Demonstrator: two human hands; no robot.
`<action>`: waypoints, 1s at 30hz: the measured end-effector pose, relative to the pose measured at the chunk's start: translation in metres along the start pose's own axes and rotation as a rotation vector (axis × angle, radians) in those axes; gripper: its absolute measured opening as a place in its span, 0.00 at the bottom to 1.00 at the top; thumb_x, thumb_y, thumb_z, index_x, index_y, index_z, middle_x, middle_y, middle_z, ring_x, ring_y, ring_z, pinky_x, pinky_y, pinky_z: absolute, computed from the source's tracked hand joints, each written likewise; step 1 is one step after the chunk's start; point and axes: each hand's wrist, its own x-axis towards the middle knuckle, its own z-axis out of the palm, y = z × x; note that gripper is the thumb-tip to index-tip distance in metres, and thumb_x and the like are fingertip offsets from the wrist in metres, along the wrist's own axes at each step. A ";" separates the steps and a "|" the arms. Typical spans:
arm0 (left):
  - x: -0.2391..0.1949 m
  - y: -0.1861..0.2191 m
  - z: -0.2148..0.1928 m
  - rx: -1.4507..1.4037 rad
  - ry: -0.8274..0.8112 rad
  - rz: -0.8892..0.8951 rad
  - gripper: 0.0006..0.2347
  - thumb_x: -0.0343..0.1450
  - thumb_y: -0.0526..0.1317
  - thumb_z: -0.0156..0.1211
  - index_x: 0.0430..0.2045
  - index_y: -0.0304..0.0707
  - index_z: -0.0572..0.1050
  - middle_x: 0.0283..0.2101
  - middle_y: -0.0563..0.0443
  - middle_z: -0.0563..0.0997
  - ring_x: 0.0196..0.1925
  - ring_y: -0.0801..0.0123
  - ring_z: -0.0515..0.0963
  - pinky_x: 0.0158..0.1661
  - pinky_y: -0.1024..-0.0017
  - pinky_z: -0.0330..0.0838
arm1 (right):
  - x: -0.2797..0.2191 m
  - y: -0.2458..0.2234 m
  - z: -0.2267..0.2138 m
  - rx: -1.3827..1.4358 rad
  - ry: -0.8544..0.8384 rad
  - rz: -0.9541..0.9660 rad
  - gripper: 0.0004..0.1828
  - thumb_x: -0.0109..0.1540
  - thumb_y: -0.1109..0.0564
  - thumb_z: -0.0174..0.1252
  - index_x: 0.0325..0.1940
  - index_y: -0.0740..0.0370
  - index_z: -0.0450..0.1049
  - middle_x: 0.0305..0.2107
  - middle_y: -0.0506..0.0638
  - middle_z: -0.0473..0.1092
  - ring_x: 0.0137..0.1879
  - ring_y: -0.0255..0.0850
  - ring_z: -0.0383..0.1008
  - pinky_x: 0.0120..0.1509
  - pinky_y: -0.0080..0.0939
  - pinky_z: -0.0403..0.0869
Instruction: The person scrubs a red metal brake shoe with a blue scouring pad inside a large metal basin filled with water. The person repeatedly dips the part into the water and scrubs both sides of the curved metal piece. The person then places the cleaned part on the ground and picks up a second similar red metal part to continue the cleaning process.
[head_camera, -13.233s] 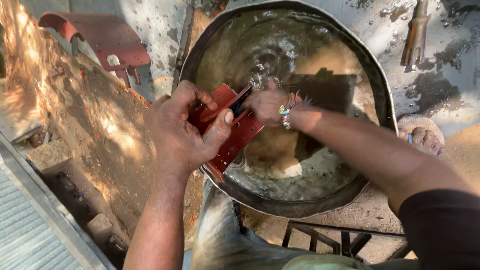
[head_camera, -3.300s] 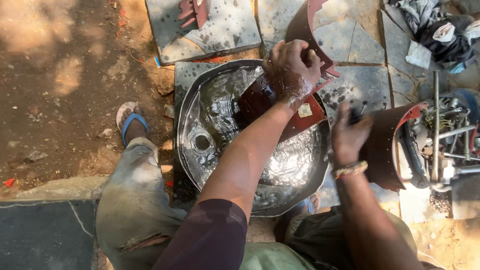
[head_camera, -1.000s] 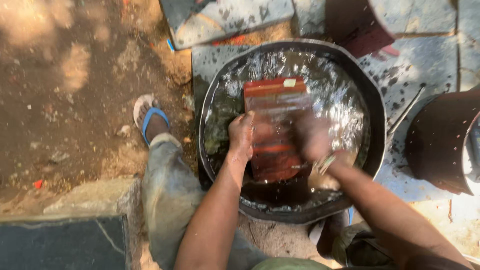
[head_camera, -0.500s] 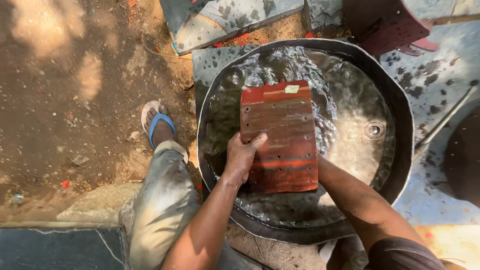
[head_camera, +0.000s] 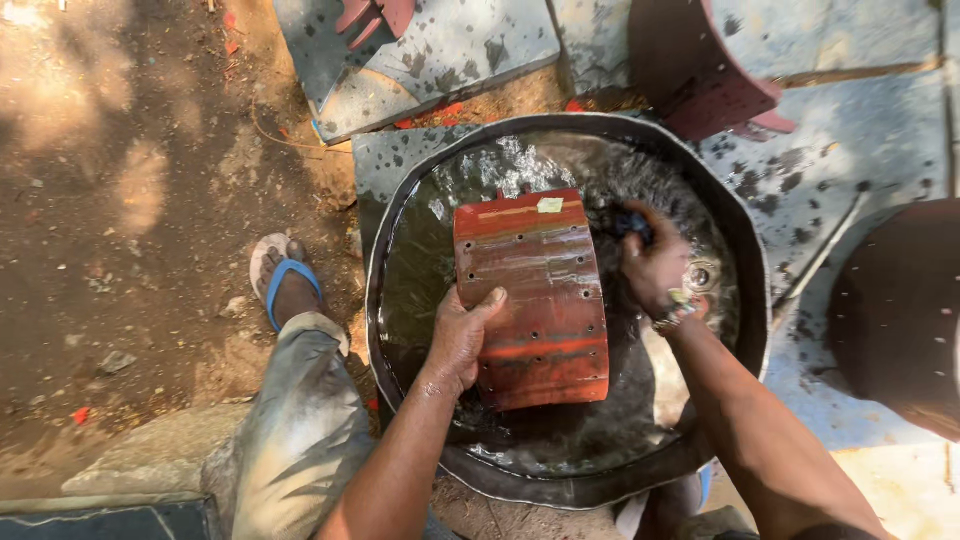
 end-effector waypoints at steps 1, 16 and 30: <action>0.000 0.001 0.000 -0.026 -0.027 0.015 0.17 0.68 0.39 0.66 0.51 0.38 0.75 0.50 0.52 0.82 0.51 0.69 0.79 0.55 0.64 0.71 | 0.004 -0.025 -0.011 0.156 0.093 0.099 0.26 0.57 0.62 0.47 0.60 0.61 0.73 0.49 0.56 0.76 0.52 0.44 0.76 0.60 0.49 0.76; 0.009 0.010 0.011 -0.272 -0.063 -0.294 0.36 0.70 0.69 0.38 0.69 0.48 0.61 0.69 0.46 0.68 0.68 0.56 0.70 0.63 0.44 0.65 | 0.008 -0.175 0.064 -0.537 -0.680 -0.036 0.29 0.71 0.40 0.42 0.74 0.51 0.62 0.70 0.58 0.60 0.76 0.55 0.60 0.82 0.57 0.53; 0.007 0.000 0.019 -0.310 -0.262 -0.296 0.26 0.73 0.57 0.49 0.60 0.38 0.71 0.57 0.45 0.79 0.58 0.56 0.79 0.56 0.52 0.75 | -0.036 -0.106 0.002 -0.439 -0.065 -0.133 0.26 0.73 0.54 0.45 0.71 0.75 0.62 0.67 0.73 0.60 0.74 0.66 0.58 0.78 0.59 0.59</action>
